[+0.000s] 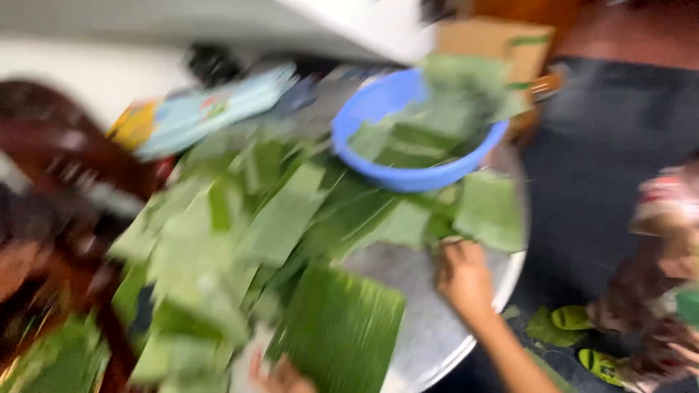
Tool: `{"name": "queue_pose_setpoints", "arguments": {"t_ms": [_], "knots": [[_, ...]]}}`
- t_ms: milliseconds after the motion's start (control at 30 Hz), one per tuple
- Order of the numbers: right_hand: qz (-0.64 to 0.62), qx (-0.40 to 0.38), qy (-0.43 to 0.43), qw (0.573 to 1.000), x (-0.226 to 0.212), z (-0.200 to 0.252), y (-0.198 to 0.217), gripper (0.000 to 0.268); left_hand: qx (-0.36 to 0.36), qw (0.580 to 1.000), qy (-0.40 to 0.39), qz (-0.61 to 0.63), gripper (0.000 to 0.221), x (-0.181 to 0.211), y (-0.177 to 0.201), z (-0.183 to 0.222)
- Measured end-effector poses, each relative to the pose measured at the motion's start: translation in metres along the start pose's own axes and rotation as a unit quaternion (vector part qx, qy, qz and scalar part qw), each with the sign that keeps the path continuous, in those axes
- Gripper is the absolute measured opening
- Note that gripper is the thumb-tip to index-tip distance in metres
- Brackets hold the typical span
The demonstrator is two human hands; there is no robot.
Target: Cleaning banana leaves by wiping each one with a cloth and stacking them in a basin or on the table.
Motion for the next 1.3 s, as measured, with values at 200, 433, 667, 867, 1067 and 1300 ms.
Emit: {"name": "queue_pose_setpoints", "arguments": {"t_ms": [200,433,667,867,1067,1300], "knots": [[-0.011,0.032,0.041,0.999,-0.005,0.027,0.014,0.021,0.001,0.959,-0.164,-0.229,0.061,0.076,0.016,0.068],[-0.342,-0.207,0.303,0.865,-0.254,0.099,-0.026,0.02,-0.2,0.835,-0.476,-0.19,0.017,0.073,0.0,0.177],[-0.343,-0.207,0.187,0.897,-0.185,0.041,-0.06,0.051,-0.171,0.885,-0.379,-0.212,0.022,0.085,-0.005,0.159],[-0.078,-0.115,0.181,0.973,-0.156,0.047,-0.076,0.011,-0.171,0.856,-0.436,-0.219,0.012,0.098,-0.003,0.162],[-0.331,-0.279,0.308,0.847,-0.27,0.063,-0.067,0.015,-0.183,0.84,-0.469,-0.203,0.03,0.11,-0.002,0.163],[-0.19,-0.149,0.222,0.945,-0.157,0.01,-0.1,0.019,-0.149,0.869,-0.453,-0.136,0.02,0.124,0.003,0.16]]}}
Point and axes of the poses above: each hand's wrist, its own z-axis away from the middle knuckle, its own y-axis out of the back of the hand, x = y × z, the point moved 10 cm from there along -z, towards the middle knuckle, and after that the axes turned 10 degrees about y, right-handed, at the moved point
